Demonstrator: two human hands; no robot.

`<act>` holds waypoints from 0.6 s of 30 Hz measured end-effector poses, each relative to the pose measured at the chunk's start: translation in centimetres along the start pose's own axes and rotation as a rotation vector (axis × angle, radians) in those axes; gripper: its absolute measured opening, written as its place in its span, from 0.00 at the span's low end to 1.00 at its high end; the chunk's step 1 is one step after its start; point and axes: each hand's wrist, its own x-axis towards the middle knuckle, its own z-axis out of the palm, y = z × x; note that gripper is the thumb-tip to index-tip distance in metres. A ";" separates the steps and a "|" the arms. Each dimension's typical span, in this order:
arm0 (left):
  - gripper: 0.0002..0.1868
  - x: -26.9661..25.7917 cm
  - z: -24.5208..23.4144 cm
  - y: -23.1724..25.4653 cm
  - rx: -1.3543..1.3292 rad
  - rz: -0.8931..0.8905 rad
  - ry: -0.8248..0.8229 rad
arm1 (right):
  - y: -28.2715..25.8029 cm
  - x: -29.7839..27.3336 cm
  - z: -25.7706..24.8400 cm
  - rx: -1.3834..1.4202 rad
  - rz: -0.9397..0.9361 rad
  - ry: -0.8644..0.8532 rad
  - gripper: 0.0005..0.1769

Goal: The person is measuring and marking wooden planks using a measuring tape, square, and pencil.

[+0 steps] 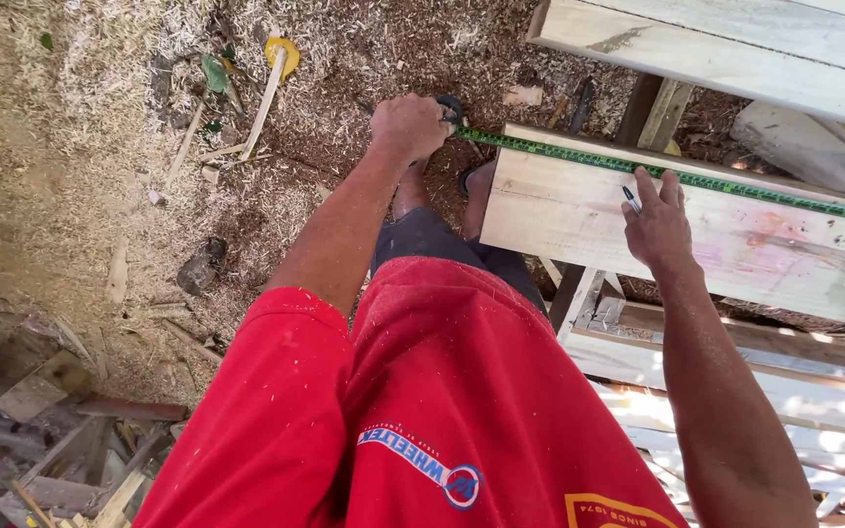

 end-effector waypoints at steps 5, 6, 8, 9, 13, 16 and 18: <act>0.25 0.0 0.1 0.1 0.013 -0.021 -0.032 | 0.0 0.0 -0.2 0.000 0.013 -0.010 0.34; 0.25 0.1 0.0 0.1 0.024 -0.009 -0.038 | -0.1 -0.1 -0.3 0.002 0.020 -0.012 0.34; 0.25 -0.1 -0.3 0.3 0.034 -0.022 -0.065 | -0.2 0.0 -0.1 0.014 0.013 -0.010 0.34; 0.26 -0.3 -0.4 0.4 0.045 -0.034 -0.093 | -0.3 0.1 -0.1 0.026 0.007 -0.007 0.35; 0.24 0.8 1.3 0.2 0.062 0.054 0.048 | -1.2 -0.1 -0.3 0.041 0.054 -0.006 0.35; 0.24 -0.8 -0.6 2.5 -0.014 0.050 -0.126 | -1.0 1.0 1.0 0.067 0.203 -0.014 0.34; 0.25 -1.1 -0.8 4.5 0.019 0.168 -0.133 | 1.0 2.4 3.8 0.031 0.008 0.067 0.33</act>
